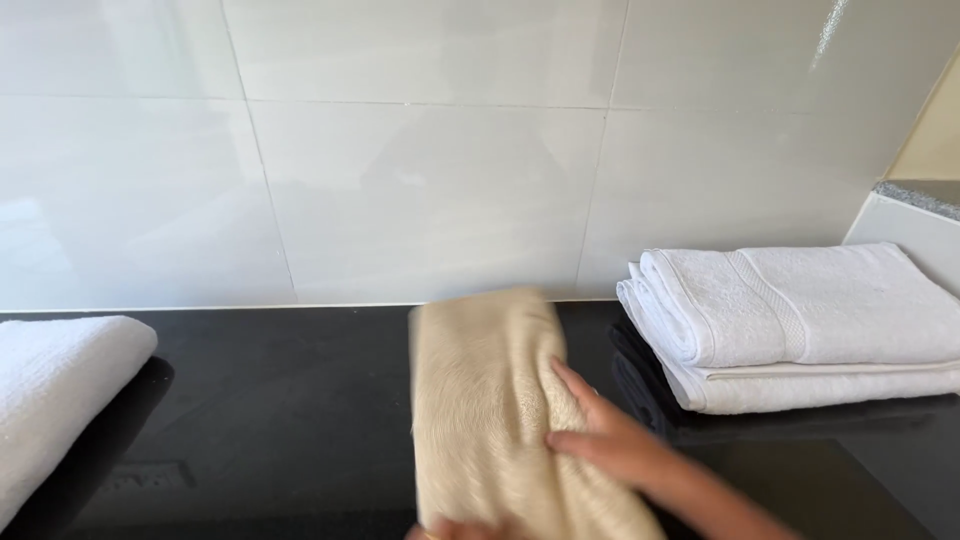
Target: The person folds a stack of white towels and a beige towel on a black countertop. They smooth the fabric and align the edges before stacking the folded beige towel on top of the white ones. The person then unfolds a large white towel and begins folding it into a smaller rectangle.
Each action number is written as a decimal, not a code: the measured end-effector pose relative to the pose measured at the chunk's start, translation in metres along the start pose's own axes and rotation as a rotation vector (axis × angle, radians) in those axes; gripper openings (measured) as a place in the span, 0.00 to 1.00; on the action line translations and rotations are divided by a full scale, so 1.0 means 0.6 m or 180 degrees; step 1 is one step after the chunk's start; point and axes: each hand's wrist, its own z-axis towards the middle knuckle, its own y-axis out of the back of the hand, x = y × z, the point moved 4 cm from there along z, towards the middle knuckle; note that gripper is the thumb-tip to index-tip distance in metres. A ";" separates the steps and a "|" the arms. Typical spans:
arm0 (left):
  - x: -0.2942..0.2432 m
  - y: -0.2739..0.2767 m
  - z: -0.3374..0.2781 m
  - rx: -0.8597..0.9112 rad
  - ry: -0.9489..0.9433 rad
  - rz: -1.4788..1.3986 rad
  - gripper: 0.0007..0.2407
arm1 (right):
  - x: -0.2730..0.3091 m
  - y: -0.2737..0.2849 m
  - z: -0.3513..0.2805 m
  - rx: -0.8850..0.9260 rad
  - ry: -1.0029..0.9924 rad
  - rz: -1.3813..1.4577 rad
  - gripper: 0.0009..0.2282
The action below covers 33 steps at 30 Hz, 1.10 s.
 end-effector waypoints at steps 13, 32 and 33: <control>0.051 0.136 -0.026 -0.1305 -0.1036 0.0847 0.40 | 0.025 -0.103 -0.101 0.0570 0.1035 -0.3698 0.35; 0.106 0.197 -0.047 -0.0605 0.1084 -0.0239 0.21 | -0.088 0.098 -0.172 0.1003 0.0863 -0.2540 0.30; 0.109 0.210 -0.049 -0.0709 0.1508 -0.0333 0.27 | -0.093 0.107 -0.176 0.0958 0.0670 -0.1989 0.27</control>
